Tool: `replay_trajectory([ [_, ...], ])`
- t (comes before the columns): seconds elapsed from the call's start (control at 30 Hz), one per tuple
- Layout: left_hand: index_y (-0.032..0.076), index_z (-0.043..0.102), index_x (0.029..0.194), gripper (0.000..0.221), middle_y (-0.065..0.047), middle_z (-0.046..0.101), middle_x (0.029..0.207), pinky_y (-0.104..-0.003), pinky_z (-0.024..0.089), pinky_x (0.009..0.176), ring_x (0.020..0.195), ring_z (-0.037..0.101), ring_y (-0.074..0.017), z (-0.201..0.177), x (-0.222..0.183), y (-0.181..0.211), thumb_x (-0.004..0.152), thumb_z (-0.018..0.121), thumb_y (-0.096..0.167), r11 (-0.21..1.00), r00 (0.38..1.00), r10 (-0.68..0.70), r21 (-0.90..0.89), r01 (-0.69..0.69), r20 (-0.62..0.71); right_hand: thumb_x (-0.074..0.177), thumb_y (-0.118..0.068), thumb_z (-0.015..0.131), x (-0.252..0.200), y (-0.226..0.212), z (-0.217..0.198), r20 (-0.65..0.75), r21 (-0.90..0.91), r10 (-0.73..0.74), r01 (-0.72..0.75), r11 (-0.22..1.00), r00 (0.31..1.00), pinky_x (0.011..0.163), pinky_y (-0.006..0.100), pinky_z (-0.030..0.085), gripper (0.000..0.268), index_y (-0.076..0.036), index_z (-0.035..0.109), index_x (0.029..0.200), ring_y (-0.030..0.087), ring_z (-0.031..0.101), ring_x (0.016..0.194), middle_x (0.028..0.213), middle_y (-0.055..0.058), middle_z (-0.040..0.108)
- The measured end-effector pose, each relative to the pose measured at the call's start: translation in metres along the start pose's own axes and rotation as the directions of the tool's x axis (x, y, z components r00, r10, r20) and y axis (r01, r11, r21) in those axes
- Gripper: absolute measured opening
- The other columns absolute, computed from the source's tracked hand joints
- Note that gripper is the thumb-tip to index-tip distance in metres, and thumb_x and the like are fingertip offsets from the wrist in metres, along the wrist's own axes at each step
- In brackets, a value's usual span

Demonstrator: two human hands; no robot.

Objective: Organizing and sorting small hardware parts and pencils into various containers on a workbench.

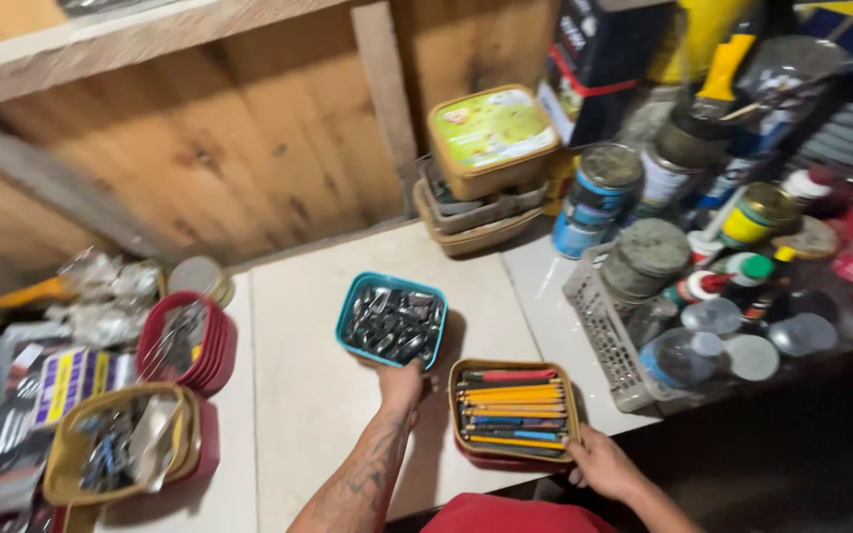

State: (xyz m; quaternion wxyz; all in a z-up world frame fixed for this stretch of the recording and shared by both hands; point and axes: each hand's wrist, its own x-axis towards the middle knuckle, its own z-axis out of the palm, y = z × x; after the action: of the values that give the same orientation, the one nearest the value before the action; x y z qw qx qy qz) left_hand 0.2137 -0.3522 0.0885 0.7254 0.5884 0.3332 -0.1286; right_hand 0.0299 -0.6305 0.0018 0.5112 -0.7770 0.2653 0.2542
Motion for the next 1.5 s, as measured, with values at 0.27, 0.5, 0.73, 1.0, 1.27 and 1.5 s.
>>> replay_trajectory([
  [0.27, 0.002, 0.072, 0.111, 0.042, -0.012, 0.076, 0.104, -0.032, 0.057, 0.071, 0.083, 0.069, -0.0208, 0.068, 0.028, 0.006, 0.079, 0.08, 0.027, 0.936, 0.975, -0.09, 0.352, 0.014, 0.203, 0.1, -0.027, 0.055, -0.015, 0.006, -0.001, -0.041, 0.051, 0.022, -0.02, 0.998, 0.999, 0.043, 0.028, 0.06, 0.028, -0.013, 0.067, 0.121, 0.015, 0.071, 0.048, 0.072, 0.009, 0.075],
  [0.5, 0.012, 0.037, 0.153, 0.094, -0.021, 0.044, 0.148, -0.041, 0.062, 0.073, 0.111, 0.063, -0.0307, 0.031, 0.058, 0.037, 0.078, 0.067, 0.061, 0.927, 0.995, 0.099, 0.364, -0.094, 0.004, 0.098, -0.033, 0.061, -0.012, 0.013, 0.0, 0.022, 0.198, 0.057, -0.061, 0.978, 0.998, 0.039, 0.028, 0.056, 0.031, -0.011, 0.064, 0.12, 0.02, 0.071, 0.047, 0.086, 0.013, 0.078],
  [0.73, 0.004, 0.07, 0.099, 0.058, -0.019, 0.076, 0.089, -0.043, 0.053, 0.078, 0.08, 0.073, -0.0325, 0.078, 0.075, 0.005, 0.096, 0.047, 0.058, 0.712, 0.975, 0.145, 0.667, -0.221, 0.17, 0.098, -0.032, 0.061, -0.014, 0.011, 0.005, 0.032, 0.306, 0.12, -0.124, 0.944, 0.992, 0.04, 0.03, 0.057, 0.037, -0.011, 0.061, 0.128, 0.022, 0.069, 0.047, 0.099, 0.017, 0.08],
  [1.0, 0.007, 0.063, 0.102, 0.04, -0.014, 0.066, 0.076, -0.034, 0.041, 0.041, 0.053, 0.059, -0.0219, 0.134, 0.092, -0.013, 0.101, 0.05, 0.044, 0.815, 0.948, 0.074, 0.53, -0.236, 0.31, 0.098, -0.029, 0.063, -0.023, -0.004, 0.005, 0.052, 0.438, 0.182, -0.186, 0.879, 0.982, 0.041, 0.031, 0.056, 0.035, -0.01, 0.061, 0.127, 0.023, 0.067, 0.046, 0.102, 0.018, 0.078],
  [1.27, 0.021, 0.057, 0.092, 0.043, 0.001, 0.052, 0.078, -0.037, 0.036, 0.071, 0.071, 0.047, -0.0146, 0.055, 0.07, -0.035, 0.1, 0.042, 0.06, 0.842, 0.893, 0.061, 0.457, -0.286, 0.445, 0.098, -0.026, 0.062, -0.03, -0.013, 0.003, 0.03, 0.474, 0.179, -0.172, 0.863, 0.983, 0.046, 0.032, 0.059, 0.038, -0.01, 0.062, 0.133, 0.023, 0.067, 0.049, 0.1, 0.019, 0.077],
  [1.5, 0.031, 0.052, 0.151, 0.067, -0.008, 0.077, 0.131, -0.037, 0.056, 0.108, 0.12, 0.072, -0.0232, -0.011, -0.083, -0.027, 0.086, 0.067, 0.03, 0.869, 0.921, -0.152, 0.492, -0.047, 0.358, 0.101, -0.02, 0.052, -0.003, -0.035, -0.008, 0.076, 0.312, 0.115, -0.133, 0.941, 0.99, 0.046, 0.03, 0.064, 0.034, -0.011, 0.061, 0.133, 0.03, 0.081, 0.064, 0.121, 0.021, 0.077],
])
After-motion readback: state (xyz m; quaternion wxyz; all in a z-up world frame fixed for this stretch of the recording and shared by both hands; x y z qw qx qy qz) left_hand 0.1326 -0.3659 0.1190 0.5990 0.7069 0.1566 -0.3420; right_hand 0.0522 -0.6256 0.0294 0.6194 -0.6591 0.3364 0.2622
